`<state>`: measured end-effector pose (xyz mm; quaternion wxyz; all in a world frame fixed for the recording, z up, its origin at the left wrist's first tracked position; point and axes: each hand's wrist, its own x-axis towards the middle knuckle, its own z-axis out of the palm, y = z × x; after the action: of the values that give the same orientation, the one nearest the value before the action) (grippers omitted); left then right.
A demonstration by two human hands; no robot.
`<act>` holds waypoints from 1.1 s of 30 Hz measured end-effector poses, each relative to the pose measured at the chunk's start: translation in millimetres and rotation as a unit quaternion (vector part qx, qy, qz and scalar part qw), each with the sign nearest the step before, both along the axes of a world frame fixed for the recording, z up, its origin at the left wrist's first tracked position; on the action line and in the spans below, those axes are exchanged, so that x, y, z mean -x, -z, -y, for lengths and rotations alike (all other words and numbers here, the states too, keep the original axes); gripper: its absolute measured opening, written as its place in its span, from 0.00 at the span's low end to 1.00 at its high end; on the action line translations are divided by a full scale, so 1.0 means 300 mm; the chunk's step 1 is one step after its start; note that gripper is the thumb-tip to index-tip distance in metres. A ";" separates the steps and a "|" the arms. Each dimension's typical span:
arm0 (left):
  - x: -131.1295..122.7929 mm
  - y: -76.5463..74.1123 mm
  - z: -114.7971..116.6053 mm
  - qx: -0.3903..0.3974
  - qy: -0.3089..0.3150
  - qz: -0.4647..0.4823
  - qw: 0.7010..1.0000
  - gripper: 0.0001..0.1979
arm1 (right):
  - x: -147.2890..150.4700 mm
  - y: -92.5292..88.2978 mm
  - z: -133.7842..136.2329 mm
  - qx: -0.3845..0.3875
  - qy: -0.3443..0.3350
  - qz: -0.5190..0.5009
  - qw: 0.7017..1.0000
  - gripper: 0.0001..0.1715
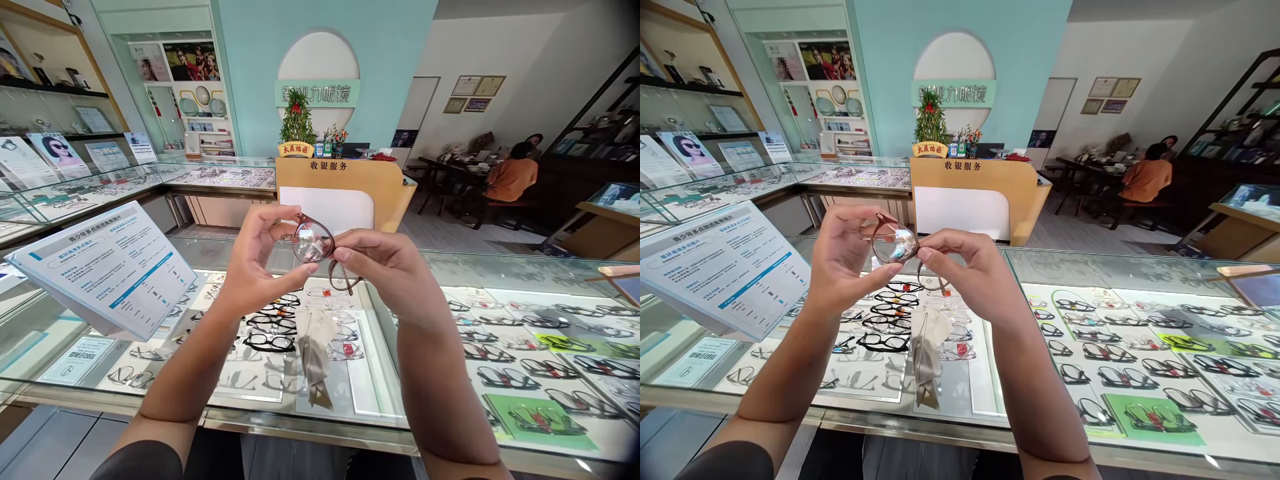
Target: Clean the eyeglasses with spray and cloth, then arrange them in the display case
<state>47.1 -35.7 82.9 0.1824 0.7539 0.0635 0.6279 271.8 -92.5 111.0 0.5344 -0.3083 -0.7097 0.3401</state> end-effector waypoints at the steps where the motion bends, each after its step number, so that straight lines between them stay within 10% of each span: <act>1: 0.000 0.000 0.000 -0.003 0.000 -0.002 1.000 0.34 | 0.000 0.000 0.000 0.002 -0.006 -0.003 1.000 0.10; 11: -0.005 -0.016 0.021 -0.035 -0.099 0.004 0.994 0.32 | 0.005 0.000 0.004 -0.009 0.035 -0.017 0.999 0.11; 16: -0.031 -0.017 0.093 -0.095 -0.263 0.075 0.957 0.04 | 0.033 0.017 -0.004 -0.104 0.147 -0.011 0.983 0.07; 25: -0.084 -0.006 0.151 0.190 -0.161 0.050 0.967 0.14 | 0.143 0.067 0.028 -0.310 0.287 0.076 0.903 0.11; 33: 0.014 0.002 0.173 0.254 -0.153 0.073 0.952 0.20 | 0.218 0.098 0.086 -0.228 0.197 0.113 0.947 0.21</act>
<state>43.1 -87.6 82.3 0.2739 0.6161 0.3223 0.6645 206.5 -118.2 81.7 0.5627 -0.3485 -0.7494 0.0204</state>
